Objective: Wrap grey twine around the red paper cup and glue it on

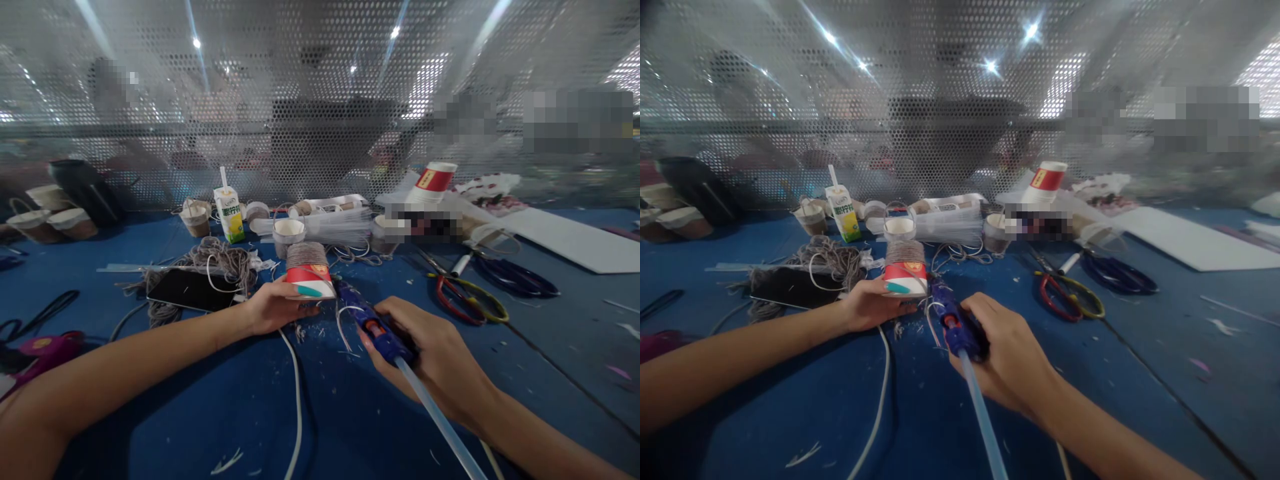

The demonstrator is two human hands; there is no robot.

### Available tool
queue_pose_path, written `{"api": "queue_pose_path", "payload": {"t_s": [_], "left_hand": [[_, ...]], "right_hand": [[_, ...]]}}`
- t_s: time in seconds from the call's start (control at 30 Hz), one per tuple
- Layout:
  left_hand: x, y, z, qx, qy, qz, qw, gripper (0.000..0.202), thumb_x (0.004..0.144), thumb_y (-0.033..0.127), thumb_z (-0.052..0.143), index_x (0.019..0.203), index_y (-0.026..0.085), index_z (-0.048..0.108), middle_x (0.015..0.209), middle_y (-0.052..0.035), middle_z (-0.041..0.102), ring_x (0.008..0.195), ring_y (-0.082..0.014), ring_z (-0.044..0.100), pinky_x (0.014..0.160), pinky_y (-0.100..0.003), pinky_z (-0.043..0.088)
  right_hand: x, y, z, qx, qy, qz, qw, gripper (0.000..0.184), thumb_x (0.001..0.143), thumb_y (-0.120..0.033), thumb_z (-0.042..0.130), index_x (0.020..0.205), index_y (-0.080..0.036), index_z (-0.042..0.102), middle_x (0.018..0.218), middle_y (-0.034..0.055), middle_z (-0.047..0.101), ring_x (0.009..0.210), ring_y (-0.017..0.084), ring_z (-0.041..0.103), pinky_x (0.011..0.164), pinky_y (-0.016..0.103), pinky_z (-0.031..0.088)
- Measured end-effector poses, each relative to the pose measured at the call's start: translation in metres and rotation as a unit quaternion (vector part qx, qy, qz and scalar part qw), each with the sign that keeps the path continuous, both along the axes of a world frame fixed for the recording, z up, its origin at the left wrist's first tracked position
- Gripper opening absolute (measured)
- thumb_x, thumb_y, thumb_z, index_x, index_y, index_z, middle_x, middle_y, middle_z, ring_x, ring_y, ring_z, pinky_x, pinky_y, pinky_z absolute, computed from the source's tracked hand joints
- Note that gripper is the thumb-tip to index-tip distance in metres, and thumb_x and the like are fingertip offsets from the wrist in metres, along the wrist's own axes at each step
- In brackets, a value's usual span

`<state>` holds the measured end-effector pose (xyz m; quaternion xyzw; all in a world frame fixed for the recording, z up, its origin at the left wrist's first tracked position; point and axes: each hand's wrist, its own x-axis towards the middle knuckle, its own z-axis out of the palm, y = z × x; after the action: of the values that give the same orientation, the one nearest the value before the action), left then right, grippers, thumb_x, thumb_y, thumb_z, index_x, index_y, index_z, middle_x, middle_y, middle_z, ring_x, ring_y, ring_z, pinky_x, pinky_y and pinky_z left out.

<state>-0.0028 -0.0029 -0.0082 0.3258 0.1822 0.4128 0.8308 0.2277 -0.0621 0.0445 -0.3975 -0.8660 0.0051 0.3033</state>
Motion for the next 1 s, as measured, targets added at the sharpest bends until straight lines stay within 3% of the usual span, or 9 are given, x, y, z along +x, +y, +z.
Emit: {"api": "queue_pose_path", "payload": {"t_s": [0.13,0.27,0.43,0.57,0.8,0.93,1.0], "left_hand": [[-0.002,0.002,-0.001,0.003,0.007,-0.001,1.0,0.041,0.057,0.019,0.073,0.097,0.013,0.066,0.096,-0.0086,0.071,0.095,-0.022,0.063,0.083,-0.033,0.042],[-0.003,0.002,-0.002,0.002,0.008,-0.001,1.0,0.041,0.057,0.019,0.072,0.098,0.013,0.067,0.099,-0.0091,0.071,0.098,-0.0224,0.062,0.084,-0.032,0.041],[-0.004,0.001,-0.002,-0.03,0.012,-0.002,0.999,0.039,0.059,0.016,0.071,0.098,0.013,0.068,0.096,-0.0081,0.073,0.096,-0.0213,0.064,0.089,-0.033,0.042],[-0.003,0.001,-0.001,-0.07,0.026,0.027,0.997,0.036,0.056,0.018,0.072,0.091,0.011,0.069,0.091,-0.0082,0.074,0.09,-0.0199,0.065,0.087,-0.032,0.044],[0.0,0.003,0.005,-0.093,0.023,0.071,0.993,0.034,0.058,0.024,0.072,0.089,0.011,0.068,0.091,-0.0103,0.073,0.087,-0.0202,0.063,0.077,-0.031,0.046],[0.003,0.0,0.006,-0.049,0.041,0.071,0.995,0.036,0.055,0.016,0.077,0.089,0.013,0.066,0.088,-0.0068,0.071,0.084,-0.018,0.063,0.08,-0.031,0.045],[0.005,-0.003,0.007,-0.012,0.047,0.068,0.996,0.046,0.05,0.011,0.08,0.094,0.014,0.065,0.087,-0.0048,0.071,0.083,-0.0173,0.064,0.079,-0.03,0.045]], "right_hand": [[0.002,0.004,-0.003,0.052,0.022,-0.017,0.998,0.005,0.08,-0.021,0.055,0.078,-0.022,0.051,0.064,-0.001,0.055,0.051,0.012,0.051,0.049,0.025,0.041],[0.006,0.009,-0.007,0.128,0.047,-0.033,0.99,0.012,0.086,-0.024,0.052,0.075,-0.023,0.047,0.062,-0.0001,0.052,0.049,0.014,0.05,0.047,0.027,0.04],[0.005,0.001,-0.003,0.187,0.05,-0.01,0.981,0.01,0.083,-0.017,0.055,0.079,-0.022,0.047,0.064,-0.0005,0.052,0.052,0.012,0.051,0.049,0.025,0.043],[0.001,-0.009,0.0,0.18,0.074,0.031,0.98,0.011,0.082,-0.012,0.053,0.081,-0.021,0.047,0.065,-0.001,0.05,0.051,0.01,0.048,0.048,0.024,0.04],[0.006,-0.008,-0.001,0.183,0.074,0.02,0.98,0.007,0.083,-0.013,0.053,0.085,-0.02,0.054,0.068,0.0009,0.054,0.054,0.012,0.053,0.051,0.024,0.044],[0.011,-0.004,-0.005,0.165,0.052,0.033,0.984,0.009,0.084,-0.014,0.05,0.088,-0.019,0.057,0.073,0.0039,0.059,0.059,0.014,0.058,0.051,0.025,0.046],[0.012,-0.004,-0.006,0.197,0.053,0.044,0.978,0.009,0.086,-0.019,0.047,0.09,-0.019,0.056,0.072,0.0035,0.06,0.056,0.014,0.059,0.047,0.025,0.045]]}}
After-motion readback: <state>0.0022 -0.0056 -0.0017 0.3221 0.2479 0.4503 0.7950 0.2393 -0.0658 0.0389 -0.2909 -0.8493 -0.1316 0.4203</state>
